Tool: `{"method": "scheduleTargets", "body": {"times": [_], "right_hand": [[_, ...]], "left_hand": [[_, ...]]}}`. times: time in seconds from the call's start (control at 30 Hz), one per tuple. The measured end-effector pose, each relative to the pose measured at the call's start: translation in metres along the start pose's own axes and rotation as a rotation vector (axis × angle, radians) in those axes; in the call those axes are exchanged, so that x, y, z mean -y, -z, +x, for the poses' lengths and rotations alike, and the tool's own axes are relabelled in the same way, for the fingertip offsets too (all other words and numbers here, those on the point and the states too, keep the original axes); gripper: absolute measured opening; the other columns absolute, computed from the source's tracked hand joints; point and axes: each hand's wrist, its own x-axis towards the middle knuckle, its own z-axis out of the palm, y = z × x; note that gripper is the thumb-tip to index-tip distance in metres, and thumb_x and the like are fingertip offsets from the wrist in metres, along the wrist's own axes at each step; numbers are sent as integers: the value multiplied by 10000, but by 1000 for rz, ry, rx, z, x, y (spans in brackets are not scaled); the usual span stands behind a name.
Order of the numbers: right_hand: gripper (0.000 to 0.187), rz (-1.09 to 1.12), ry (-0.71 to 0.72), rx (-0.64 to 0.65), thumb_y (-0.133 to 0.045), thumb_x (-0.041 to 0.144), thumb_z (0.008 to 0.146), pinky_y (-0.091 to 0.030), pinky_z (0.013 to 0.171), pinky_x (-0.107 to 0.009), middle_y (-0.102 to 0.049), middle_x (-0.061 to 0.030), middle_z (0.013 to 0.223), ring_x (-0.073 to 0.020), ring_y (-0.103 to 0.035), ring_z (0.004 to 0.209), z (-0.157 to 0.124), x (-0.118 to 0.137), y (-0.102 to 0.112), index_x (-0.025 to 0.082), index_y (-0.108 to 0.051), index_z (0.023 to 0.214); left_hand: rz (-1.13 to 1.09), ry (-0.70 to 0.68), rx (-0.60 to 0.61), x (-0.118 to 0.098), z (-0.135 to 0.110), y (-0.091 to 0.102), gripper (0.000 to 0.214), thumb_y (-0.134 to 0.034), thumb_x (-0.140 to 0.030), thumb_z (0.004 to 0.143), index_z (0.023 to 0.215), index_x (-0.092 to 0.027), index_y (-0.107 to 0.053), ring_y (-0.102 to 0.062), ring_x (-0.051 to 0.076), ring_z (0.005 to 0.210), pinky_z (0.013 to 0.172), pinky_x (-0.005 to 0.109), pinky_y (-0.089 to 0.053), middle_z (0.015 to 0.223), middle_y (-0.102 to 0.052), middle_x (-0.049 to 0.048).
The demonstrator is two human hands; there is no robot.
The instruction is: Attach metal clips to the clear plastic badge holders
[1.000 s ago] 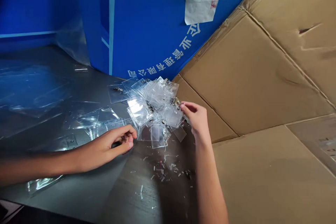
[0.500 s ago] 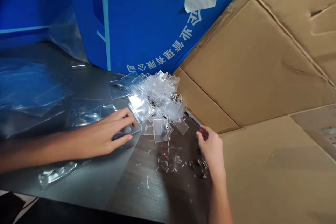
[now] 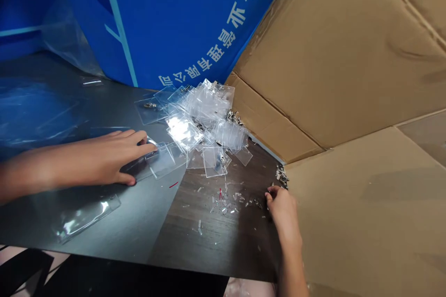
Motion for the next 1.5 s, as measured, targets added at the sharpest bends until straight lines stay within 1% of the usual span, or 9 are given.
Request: {"method": "scheduleTargets", "body": {"times": [0.1,0.2,0.57,0.77,1.0,1.1,1.23,1.37,1.5], "right_hand": [[173,-13,-12,-29,-695,227,868,-574,730,-378,-876,-141,880,-330,-841,811,1,0,2,224,-867,878],[179,-17,-35,-51,-680,275,873,-501,646,-367,-849,-132,798,-317,-797,717,1,2,6,240,-847,820],[254,105,-131,-204,-594,400,847,-545,785,-448,-869,-221,1014,-398,-813,925,0,23,46,216,-769,871],[274,657,137,-369,-661,505,915,-595,825,-406,-817,-105,898,-273,-784,855,-24,102,59,236,-704,950],[186,1127,436,55,-665,430,1049,-565,738,-338,-638,26,738,-169,-665,701,-44,199,24,252,-624,1013],[237,1360,424,243,-653,488,1069,-516,655,-301,-482,93,663,-132,-498,583,-54,207,8,262,-593,1028],[239,1324,497,397,-733,452,1044,-371,568,-263,-417,100,701,-123,-377,573,-72,202,0,266,-639,1162],[360,1149,757,333,-833,354,978,-408,615,-292,-490,74,745,-139,-411,602,-86,202,6,290,-728,1316],[103,1072,814,155,-776,326,1011,-418,634,-303,-436,77,639,-128,-378,566,-90,206,7,255,-808,943]], "left_hand": [[22,-3,65,-12,3,-6,423,-933,-563,735,1008,-264,-810,-604,342,937,819,401,-433,1033,-679,105],[66,-2,-10,-27,7,-19,355,-806,-538,895,1051,-221,-776,-561,325,913,857,420,-427,1023,-627,112],[5,112,-44,-26,13,-40,555,-709,-336,876,1414,-207,-671,-583,359,1105,946,448,-474,1251,-595,125],[-129,106,-108,-32,20,-31,425,-574,-317,970,1324,-150,-740,-676,355,1123,1010,494,-510,1216,-708,155],[-325,37,-195,-46,23,-18,218,-628,-344,954,992,-193,-780,-714,306,1052,990,471,-524,1087,-785,112],[-507,-39,-91,-57,20,-11,206,-652,-363,964,920,-210,-783,-703,286,1030,993,453,-525,1055,-782,87],[-877,13,158,-67,13,-14,174,-675,-359,935,844,-220,-728,-674,264,975,902,404,-562,951,-726,64],[-1280,239,410,-76,6,-31,153,-734,-302,841,967,-231,-686,-647,231,839,773,386,-594,920,-695,65],[-1443,366,583,-81,2,-42,288,-711,-327,867,1141,-248,-666,-622,192,755,689,369,-588,1091,-753,88]]}}
